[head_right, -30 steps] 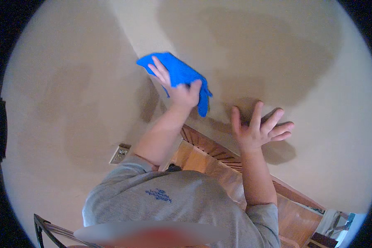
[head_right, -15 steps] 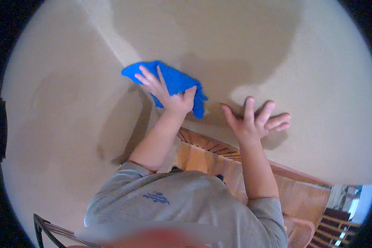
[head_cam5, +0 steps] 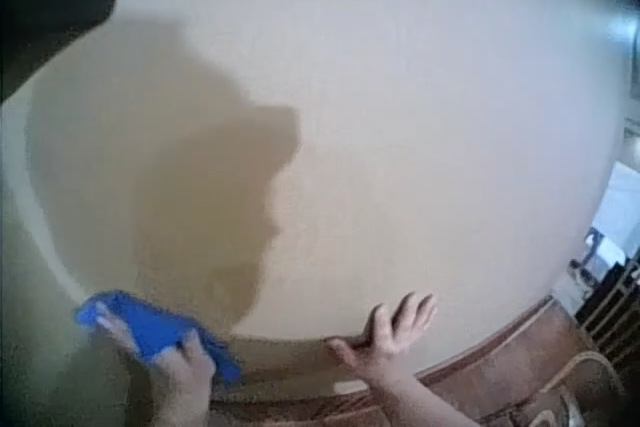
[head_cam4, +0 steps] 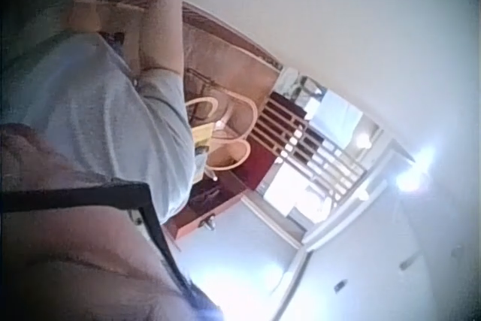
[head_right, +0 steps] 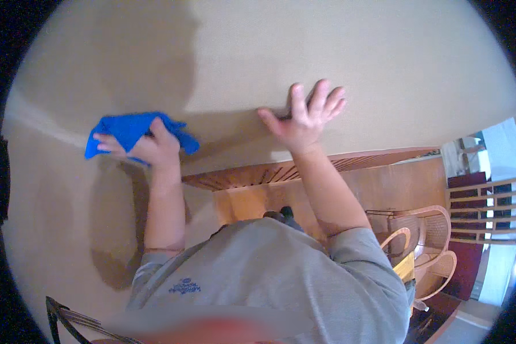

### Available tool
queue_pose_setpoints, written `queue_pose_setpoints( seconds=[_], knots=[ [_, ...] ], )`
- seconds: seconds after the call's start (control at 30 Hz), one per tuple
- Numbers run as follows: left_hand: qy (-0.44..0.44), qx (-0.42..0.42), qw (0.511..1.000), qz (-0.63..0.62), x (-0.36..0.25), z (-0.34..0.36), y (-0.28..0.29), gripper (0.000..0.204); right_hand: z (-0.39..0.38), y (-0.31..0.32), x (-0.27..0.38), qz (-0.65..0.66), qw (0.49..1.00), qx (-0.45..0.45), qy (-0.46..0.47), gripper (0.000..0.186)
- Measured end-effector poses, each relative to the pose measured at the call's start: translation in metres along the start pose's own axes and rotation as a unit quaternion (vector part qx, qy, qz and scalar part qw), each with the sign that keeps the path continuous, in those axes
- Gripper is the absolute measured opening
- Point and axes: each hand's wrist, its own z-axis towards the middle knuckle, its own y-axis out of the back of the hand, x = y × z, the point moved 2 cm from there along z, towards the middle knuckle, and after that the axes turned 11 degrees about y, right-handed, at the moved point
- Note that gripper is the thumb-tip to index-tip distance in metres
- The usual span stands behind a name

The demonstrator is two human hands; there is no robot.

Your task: Cleaning a wall surface using a blue cloth.

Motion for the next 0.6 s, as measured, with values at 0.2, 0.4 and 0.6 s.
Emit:
queue_pose_setpoints(
  seconds=[0.2,0.4,0.6],
  knots=[
    [-0.028,0.031,0.999,-0.024,0.035,-0.095,-0.021,0.103,-0.014,0.009,0.002,-0.025,0.999,-0.023,0.005,0.072],
    [-0.026,0.083,0.996,-0.007,-0.089,-0.106,-0.021,0.101,-0.014,0.031,-0.023,0.013,1.000,-0.017,-0.014,0.063],
    [-0.102,0.063,0.993,0.018,-0.142,-0.071,-0.016,0.093,-0.017,0.061,-0.082,0.062,0.992,-0.068,-0.089,0.055]
  ],
)
